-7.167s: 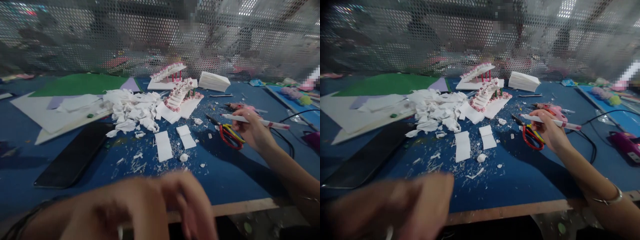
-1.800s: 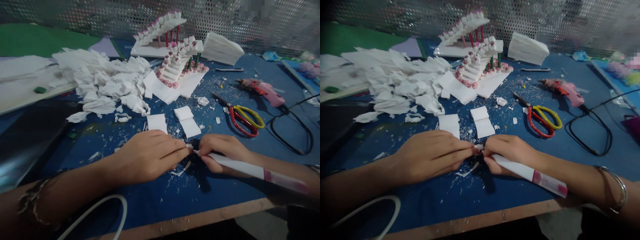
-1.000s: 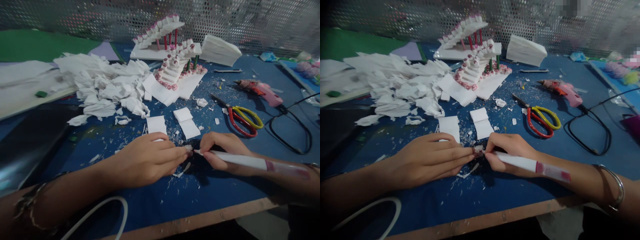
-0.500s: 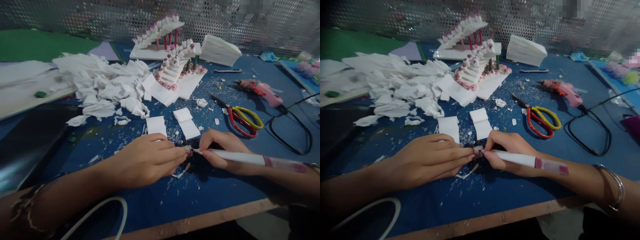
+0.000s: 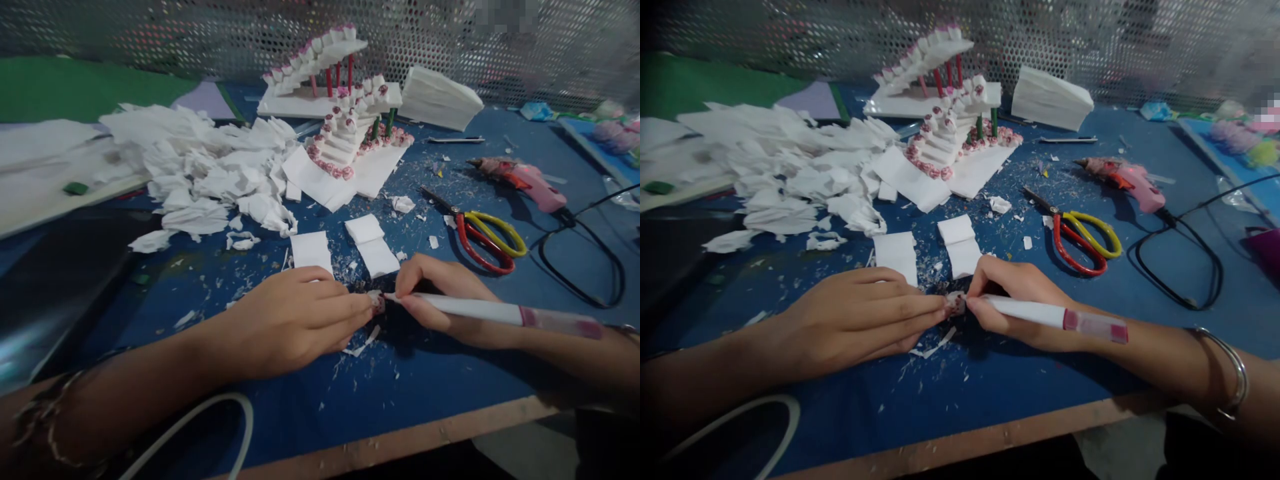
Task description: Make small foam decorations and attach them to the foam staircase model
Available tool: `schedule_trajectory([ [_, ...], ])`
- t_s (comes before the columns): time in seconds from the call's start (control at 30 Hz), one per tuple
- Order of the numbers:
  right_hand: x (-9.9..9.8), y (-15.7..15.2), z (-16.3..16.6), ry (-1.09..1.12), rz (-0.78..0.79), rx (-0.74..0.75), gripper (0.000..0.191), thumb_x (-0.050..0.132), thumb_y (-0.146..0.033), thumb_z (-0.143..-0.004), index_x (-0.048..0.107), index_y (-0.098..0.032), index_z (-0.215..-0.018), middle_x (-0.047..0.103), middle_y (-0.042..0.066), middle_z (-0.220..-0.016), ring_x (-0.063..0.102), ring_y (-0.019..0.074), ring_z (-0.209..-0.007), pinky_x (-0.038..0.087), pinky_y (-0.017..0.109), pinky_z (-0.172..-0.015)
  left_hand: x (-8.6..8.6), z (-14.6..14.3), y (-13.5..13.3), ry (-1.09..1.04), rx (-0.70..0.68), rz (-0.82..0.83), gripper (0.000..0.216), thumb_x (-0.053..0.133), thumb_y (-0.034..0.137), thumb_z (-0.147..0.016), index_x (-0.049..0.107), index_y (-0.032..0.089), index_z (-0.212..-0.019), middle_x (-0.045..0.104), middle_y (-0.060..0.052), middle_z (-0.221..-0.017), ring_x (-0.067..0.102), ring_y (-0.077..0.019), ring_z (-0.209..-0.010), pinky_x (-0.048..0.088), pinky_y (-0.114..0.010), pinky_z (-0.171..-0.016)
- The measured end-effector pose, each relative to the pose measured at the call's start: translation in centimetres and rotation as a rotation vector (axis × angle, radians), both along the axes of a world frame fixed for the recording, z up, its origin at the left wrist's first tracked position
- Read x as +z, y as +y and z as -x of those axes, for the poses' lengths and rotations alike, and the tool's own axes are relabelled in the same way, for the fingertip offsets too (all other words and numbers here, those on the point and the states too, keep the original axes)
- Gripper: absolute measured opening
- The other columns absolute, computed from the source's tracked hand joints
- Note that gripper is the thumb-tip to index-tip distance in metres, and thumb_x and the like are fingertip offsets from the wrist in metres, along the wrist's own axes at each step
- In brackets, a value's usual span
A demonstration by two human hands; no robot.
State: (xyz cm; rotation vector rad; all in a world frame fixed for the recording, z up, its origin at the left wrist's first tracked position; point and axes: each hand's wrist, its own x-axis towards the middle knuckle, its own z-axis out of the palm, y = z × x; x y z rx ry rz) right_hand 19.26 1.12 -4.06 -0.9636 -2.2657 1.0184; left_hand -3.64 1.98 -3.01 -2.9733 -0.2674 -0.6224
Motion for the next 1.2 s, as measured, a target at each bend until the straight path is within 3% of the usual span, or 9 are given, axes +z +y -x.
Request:
schedule_trajectory([
  [0.77, 0.35, -0.02, 0.11, 0.038, 0.06, 0.004, 0.01, 0.049, -0.021, -0.081, 0.047, -0.016, -0.073, 0.054, -0.001, -0.064, 0.048, 0.0064, -0.056, 0.038, 0.017, -0.051, -0.11, 0.05, -0.03, -0.004, 0.003, 0.062, 0.02, 0.044, 0.012, -0.088, 0.063, 0.008, -0.095, 0.071, -0.007, -0.092, 0.064, -0.0166, -0.067, 0.046, -0.029, -0.06],
  [1.2, 0.03, -0.11, 0.1, 0.009, 0.003, 0.046, 0.009, 0.05, -0.02, -0.081, 0.049, -0.016, -0.073, 0.056, -0.002, -0.064, 0.049, 0.0055, -0.055, 0.038, 0.016, -0.051, -0.26, 0.25, -0.05, 0.001, 0.02, 0.049, 0.021, 0.043, 0.017, -0.09, 0.062, 0.011, -0.097, 0.071, -0.003, -0.094, 0.064, -0.0146, -0.069, 0.045, -0.028, -0.065],
])
